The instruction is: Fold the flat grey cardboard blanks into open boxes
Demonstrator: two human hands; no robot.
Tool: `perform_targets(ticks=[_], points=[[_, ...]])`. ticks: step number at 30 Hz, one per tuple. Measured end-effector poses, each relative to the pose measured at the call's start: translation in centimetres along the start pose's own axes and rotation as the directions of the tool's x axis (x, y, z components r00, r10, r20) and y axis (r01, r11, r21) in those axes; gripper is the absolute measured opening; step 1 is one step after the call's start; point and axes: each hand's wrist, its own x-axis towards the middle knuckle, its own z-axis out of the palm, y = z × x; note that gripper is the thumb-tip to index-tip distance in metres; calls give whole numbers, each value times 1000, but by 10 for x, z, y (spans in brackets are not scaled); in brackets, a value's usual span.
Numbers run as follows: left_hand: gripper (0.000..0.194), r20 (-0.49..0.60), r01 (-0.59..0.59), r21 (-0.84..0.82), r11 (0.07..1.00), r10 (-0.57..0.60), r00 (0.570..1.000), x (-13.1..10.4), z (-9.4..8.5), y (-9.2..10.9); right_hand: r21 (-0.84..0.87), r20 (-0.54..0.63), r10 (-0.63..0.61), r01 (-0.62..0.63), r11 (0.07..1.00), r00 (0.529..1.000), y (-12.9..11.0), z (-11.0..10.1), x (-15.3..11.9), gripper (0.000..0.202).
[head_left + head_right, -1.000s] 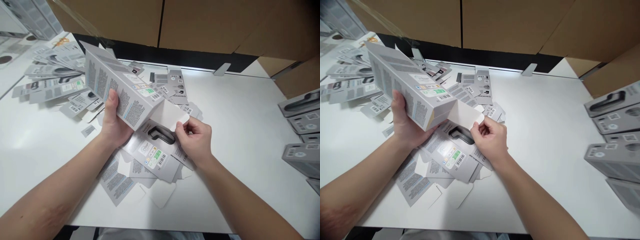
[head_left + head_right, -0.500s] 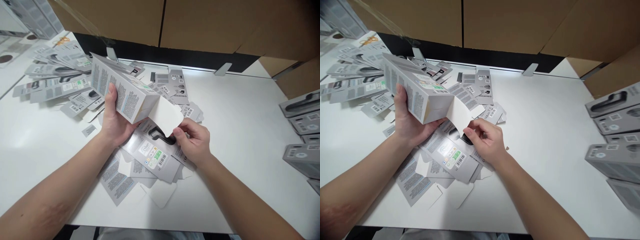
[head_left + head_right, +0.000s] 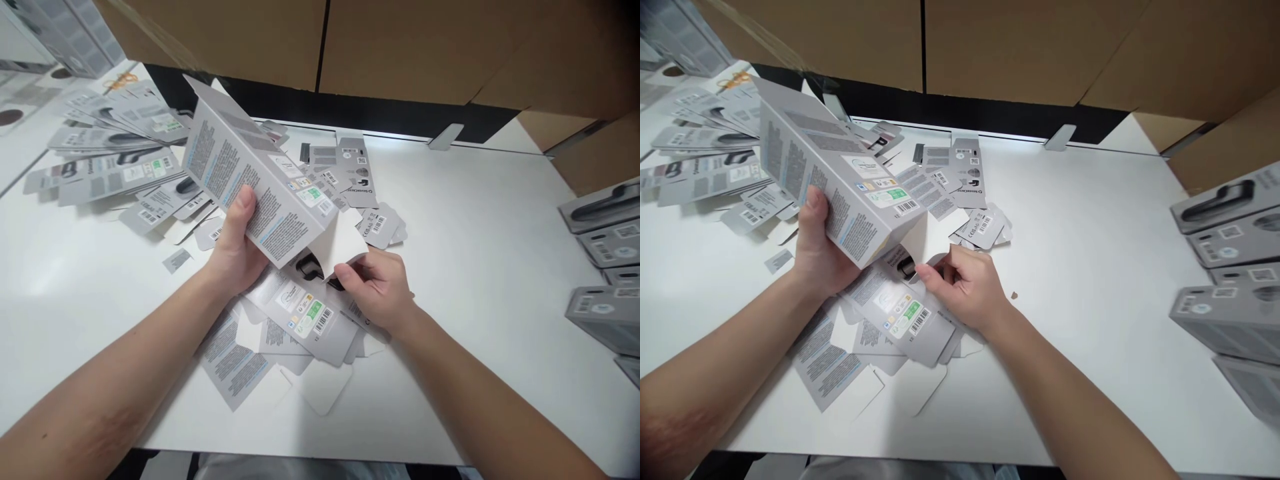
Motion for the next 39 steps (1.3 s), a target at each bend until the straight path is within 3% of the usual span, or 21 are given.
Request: perform_targets(ticks=[8,13,15,18,22,29,34,39], points=[[51,-8,8,22,1000,-8,1000,1,14,9,-78,25,74,-72,994,997,0,-2,-1,79],[47,-25,33,1,999,-33,999,2,14,10,-62,20,53,-52,997,998,1,-1,-1,77],[46,-67,52,-1,999,-52,996,3,14,12,-40,-1,40,-40,998,999,2,-1,-1,71],[53,-131,104,2,995,-103,986,4,12,14,31,-45,40,-39,999,998,4,-2,-2,40],[57,-159,141,12,990,-137,978,6,9,16,53,-95,-17,22,998,995,7,-1,-4,87],[58,-150,149,44,988,-141,978,5,7,13,-68,-179,-114,103,992,977,9,1,-7,86],[72,-104,159,122,980,-147,984,1,-1,1,-156,-259,-161,123,980,952,8,-2,-7,92],[69,-68,132,102,986,-126,990,1,-6,-7,-169,-245,-191,152,974,951,6,-2,-8,91]])
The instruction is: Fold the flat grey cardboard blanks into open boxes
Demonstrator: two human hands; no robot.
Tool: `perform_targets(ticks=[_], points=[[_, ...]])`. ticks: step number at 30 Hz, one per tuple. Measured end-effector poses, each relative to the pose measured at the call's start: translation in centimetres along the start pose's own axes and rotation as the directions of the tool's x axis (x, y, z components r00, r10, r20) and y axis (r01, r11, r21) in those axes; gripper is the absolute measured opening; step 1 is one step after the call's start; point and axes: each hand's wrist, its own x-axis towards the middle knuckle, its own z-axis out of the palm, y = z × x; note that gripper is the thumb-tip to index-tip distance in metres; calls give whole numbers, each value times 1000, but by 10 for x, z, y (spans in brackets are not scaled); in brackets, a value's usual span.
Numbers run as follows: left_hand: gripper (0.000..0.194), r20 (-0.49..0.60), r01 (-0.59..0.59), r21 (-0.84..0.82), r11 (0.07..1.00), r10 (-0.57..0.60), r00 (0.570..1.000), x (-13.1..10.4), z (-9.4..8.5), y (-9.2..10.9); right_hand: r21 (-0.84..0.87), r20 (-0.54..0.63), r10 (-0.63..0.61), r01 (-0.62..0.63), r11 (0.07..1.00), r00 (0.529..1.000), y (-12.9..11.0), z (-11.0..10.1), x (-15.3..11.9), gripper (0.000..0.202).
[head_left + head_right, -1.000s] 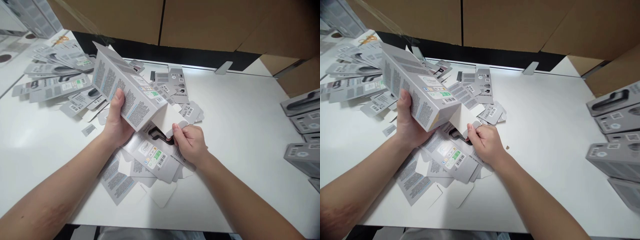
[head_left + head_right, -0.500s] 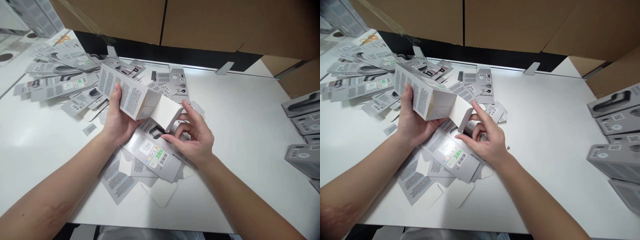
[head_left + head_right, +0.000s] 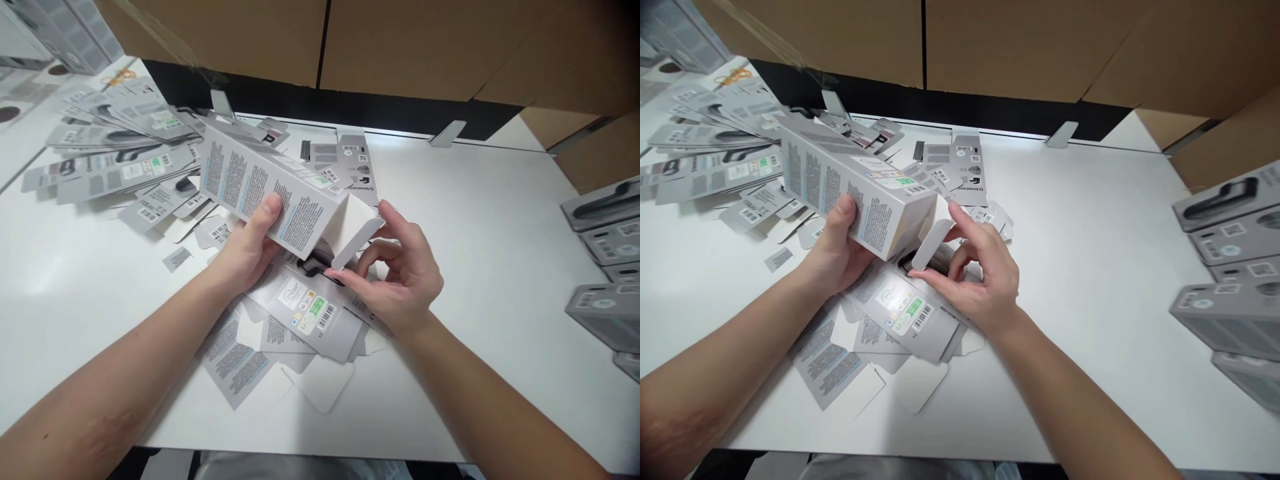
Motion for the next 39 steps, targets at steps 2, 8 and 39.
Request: perform_targets(ticks=[2,8,39], points=[[69,8,0,-12,1000,0,1000,0,-1,-1,7,13,-5,5,1000,1000,0,0,0,87],[82,44,22,-3,1000,-22,999,-6,-4,-4,39,49,-18,16,999,999,2,2,-1,76],[81,114,-109,214,971,87,990,-4,-15,-11,-60,-43,-290,288,956,956,11,9,2,92]])
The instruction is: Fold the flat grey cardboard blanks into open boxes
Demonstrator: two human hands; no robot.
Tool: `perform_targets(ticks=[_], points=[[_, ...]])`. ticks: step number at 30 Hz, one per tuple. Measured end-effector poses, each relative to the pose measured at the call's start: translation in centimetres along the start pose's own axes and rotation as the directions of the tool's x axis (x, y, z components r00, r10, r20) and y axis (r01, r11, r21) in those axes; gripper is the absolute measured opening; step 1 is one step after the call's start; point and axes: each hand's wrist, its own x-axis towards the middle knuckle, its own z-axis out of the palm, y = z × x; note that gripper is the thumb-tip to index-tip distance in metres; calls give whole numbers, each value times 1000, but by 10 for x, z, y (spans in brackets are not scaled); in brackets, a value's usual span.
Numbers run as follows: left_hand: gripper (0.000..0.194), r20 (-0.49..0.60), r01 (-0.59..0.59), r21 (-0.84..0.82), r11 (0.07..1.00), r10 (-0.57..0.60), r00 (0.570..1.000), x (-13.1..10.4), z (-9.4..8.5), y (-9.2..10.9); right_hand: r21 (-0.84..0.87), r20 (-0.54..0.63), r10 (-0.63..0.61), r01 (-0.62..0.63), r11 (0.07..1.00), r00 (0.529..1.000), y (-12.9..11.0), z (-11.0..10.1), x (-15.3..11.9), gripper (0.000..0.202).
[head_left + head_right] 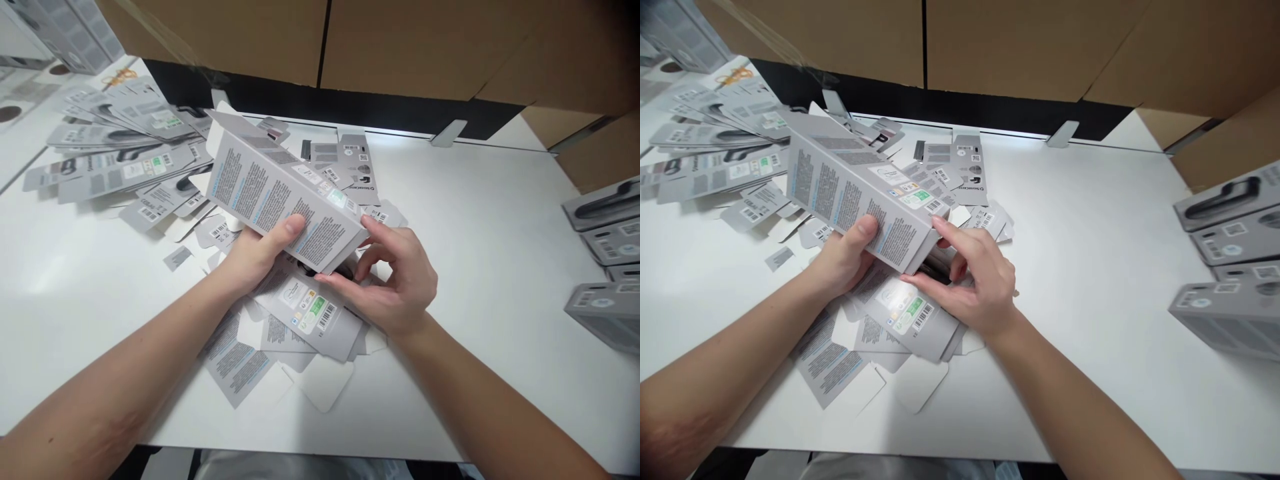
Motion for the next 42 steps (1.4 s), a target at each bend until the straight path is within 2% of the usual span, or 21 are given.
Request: perform_targets(ticks=[8,16,22,25,29,33,36,42], points=[[88,49,24,-18,1000,-24,999,2,2,4,-8,22,-48,48,999,999,-2,-3,4,91],[84,-1,-38,91,995,38,999,0,2,0,-76,-13,-73,72,994,997,-3,-4,3,92],[87,9,-42,97,994,41,999,1,2,1,-106,22,-38,40,994,999,-1,-4,1,92],[87,22,-19,58,998,17,1000,0,3,3,-47,27,-39,40,998,999,-1,-2,0,97],[84,72,78,-37,996,-75,995,3,6,12,18,-3,-9,9,1000,1000,0,0,-3,104],[79,44,113,-79,990,-110,993,9,4,22,54,30,66,-68,996,997,2,-3,-5,94],[80,42,115,-56,992,-113,993,9,1,22,58,19,58,-59,997,998,4,-3,-4,88],[74,85,-31,73,997,25,996,-1,1,7,122,-28,41,-37,992,999,5,1,-3,88]])
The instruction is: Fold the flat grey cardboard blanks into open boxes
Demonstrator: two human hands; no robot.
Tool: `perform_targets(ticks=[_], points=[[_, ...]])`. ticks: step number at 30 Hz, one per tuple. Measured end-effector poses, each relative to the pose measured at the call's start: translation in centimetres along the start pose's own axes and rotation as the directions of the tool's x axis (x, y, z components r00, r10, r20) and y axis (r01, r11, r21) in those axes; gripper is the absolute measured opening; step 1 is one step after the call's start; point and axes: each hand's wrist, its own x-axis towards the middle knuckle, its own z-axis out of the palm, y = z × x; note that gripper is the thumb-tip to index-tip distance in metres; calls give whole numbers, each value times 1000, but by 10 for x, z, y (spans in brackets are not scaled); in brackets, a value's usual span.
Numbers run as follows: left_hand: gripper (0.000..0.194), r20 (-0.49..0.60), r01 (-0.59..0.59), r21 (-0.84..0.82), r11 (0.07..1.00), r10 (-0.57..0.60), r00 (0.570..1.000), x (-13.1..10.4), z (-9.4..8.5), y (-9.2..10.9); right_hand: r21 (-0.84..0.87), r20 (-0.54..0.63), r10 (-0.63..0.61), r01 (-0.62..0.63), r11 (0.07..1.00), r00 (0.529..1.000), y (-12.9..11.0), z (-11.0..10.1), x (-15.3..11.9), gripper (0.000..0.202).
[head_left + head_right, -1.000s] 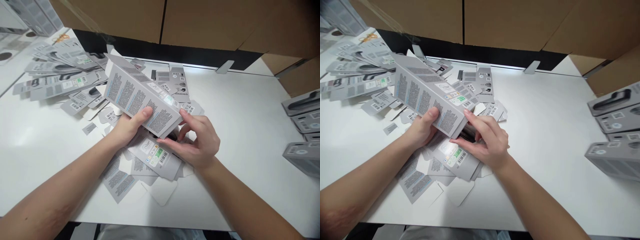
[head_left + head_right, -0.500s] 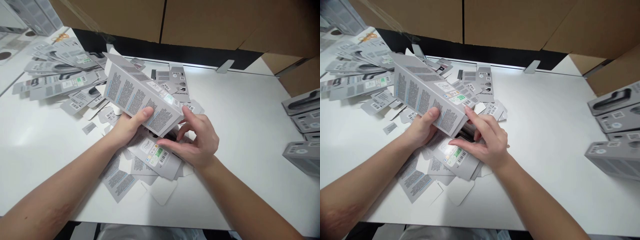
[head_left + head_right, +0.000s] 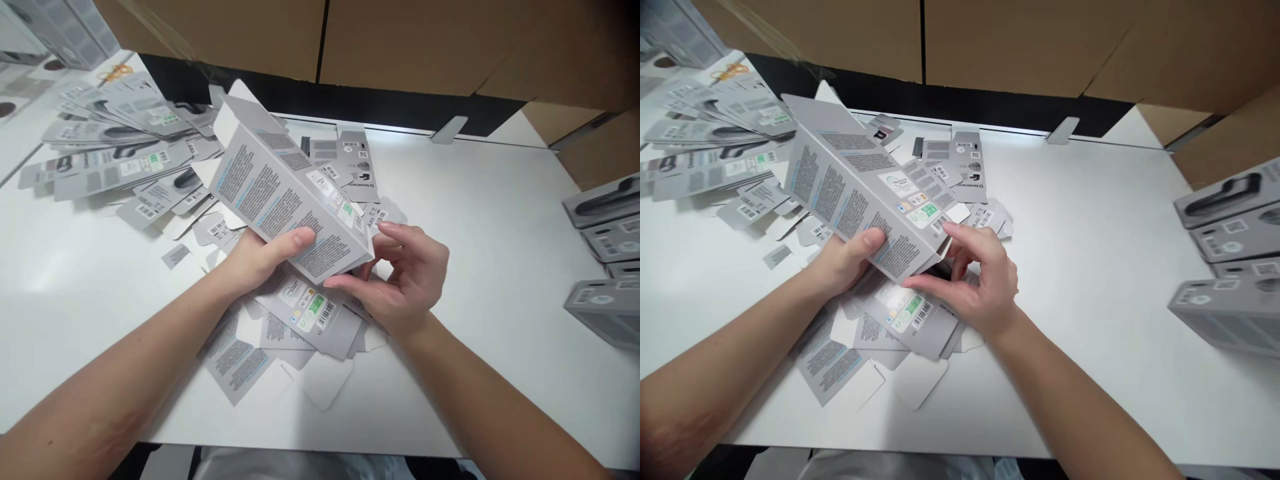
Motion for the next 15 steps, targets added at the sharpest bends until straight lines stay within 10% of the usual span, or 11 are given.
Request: perform_targets(ticks=[15], points=[[80,-3,82,-81,993,-82,997,2,1,6,8,-27,-16,17,1000,999,-7,0,6,76]])
